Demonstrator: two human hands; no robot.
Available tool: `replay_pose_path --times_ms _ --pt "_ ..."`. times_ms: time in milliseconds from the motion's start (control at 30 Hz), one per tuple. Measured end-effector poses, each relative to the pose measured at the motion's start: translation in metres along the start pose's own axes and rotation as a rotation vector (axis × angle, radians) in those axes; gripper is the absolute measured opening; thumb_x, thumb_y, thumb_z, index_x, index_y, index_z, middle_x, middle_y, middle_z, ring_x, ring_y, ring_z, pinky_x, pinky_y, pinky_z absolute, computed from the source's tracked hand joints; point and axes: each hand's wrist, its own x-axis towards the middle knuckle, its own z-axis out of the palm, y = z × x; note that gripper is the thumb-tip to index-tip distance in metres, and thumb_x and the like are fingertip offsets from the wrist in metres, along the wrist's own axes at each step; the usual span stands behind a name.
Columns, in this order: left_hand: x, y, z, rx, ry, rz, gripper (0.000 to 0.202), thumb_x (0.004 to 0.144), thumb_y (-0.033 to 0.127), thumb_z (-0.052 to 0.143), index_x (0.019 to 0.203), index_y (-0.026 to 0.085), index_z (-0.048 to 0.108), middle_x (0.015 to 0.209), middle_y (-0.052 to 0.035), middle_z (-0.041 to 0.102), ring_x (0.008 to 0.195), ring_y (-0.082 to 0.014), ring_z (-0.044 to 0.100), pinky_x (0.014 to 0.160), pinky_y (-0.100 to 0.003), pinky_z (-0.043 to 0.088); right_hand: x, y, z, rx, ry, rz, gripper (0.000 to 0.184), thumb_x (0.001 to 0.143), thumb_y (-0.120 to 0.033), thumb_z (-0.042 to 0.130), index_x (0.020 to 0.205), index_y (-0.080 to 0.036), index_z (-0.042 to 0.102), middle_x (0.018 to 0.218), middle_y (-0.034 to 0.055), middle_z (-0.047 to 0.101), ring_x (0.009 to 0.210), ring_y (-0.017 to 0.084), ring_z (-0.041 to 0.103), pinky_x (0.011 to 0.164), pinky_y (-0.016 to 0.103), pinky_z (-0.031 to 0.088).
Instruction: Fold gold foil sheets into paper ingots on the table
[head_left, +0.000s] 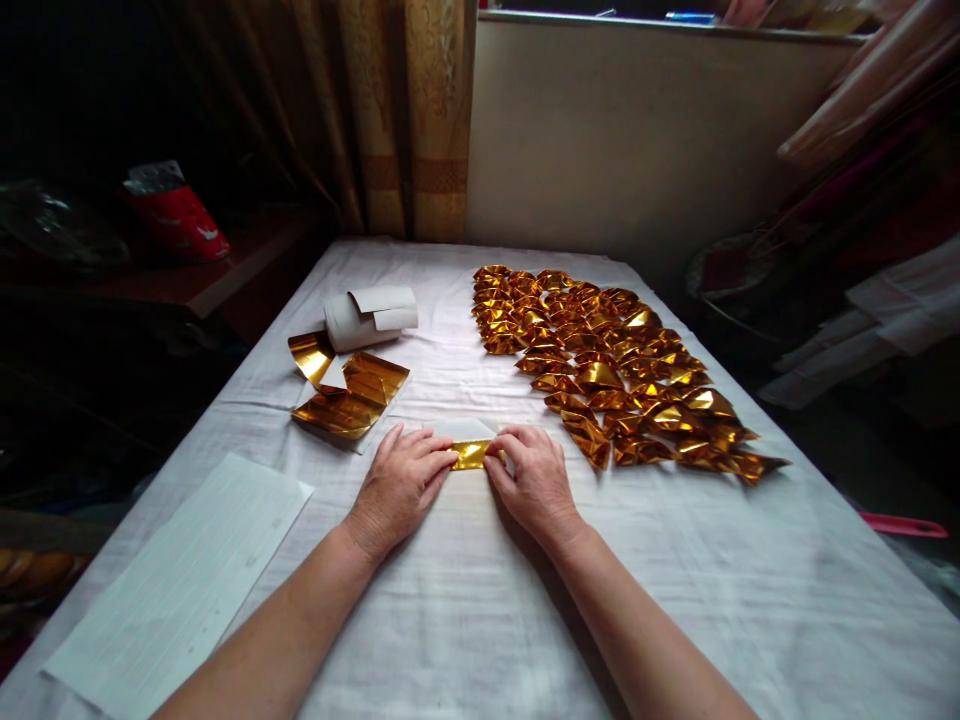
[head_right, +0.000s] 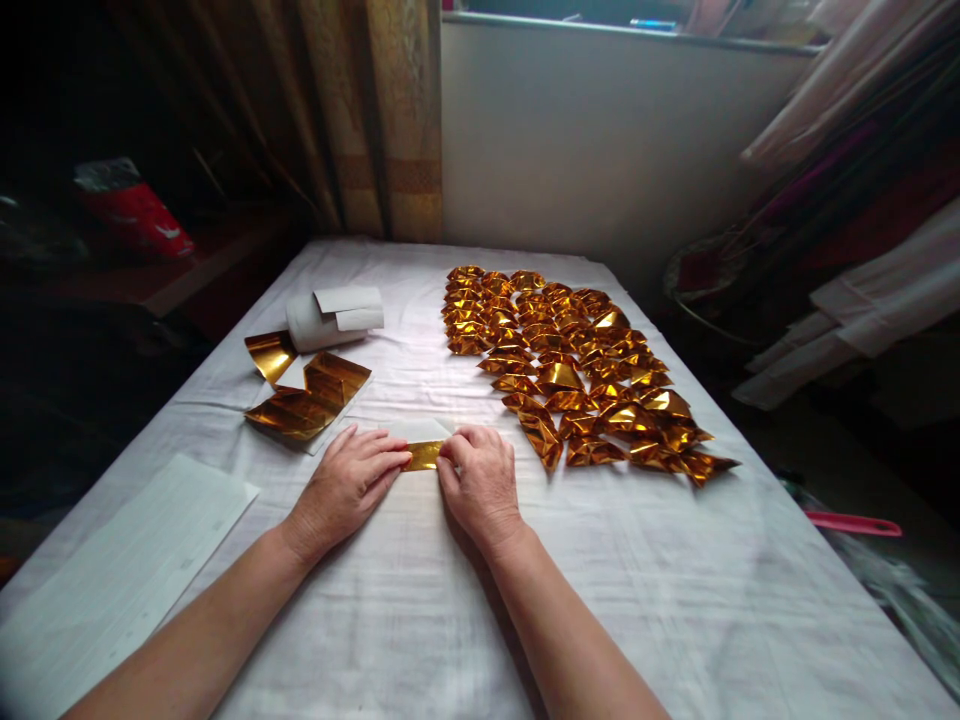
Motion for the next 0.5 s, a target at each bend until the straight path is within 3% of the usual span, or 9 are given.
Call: replay_pose_path --times_ms 267,400,500 --pt "0.004 0.013 -0.008 0.126 -0.067 0.051 0.026 0.095 0.025 0.050 0.115 0.028 0.067 0.120 -0.0037 0.069 0.115 -0.0273 0.059 0.111 -0.061 0.027 -0.004 0.009 -0.004 0.034 0.011 0.017 0.010 0.086 -0.019 0.060 0.084 -0.025 0.068 0.102 0.0032 0.068 0.099 0.022 0.056 0.082 0.035 0.034" --pt "0.002 0.024 -0.008 0.150 -0.118 0.085 0.038 0.092 0.038 0.056 0.129 0.031 0.059 0.126 -0.0091 0.063 0.121 -0.0301 0.054 0.112 -0.064 0.022 -0.004 0.010 -0.002 0.039 0.018 0.018 0.009 0.086 -0.021 0.060 0.084 -0.025 0.069 0.104 0.0039 0.068 0.100 0.022 0.056 0.083 0.036 0.035" --pt "-0.002 0.026 -0.007 0.143 -0.130 0.074 0.040 0.091 0.044 0.057 0.129 0.033 0.059 0.131 -0.0096 0.059 0.125 -0.0304 0.051 0.115 -0.064 0.016 -0.004 0.011 -0.002 0.049 0.019 0.012 0.009 0.086 -0.021 0.061 0.084 -0.025 0.068 0.103 0.0037 0.068 0.100 0.022 0.057 0.083 0.036 0.035"
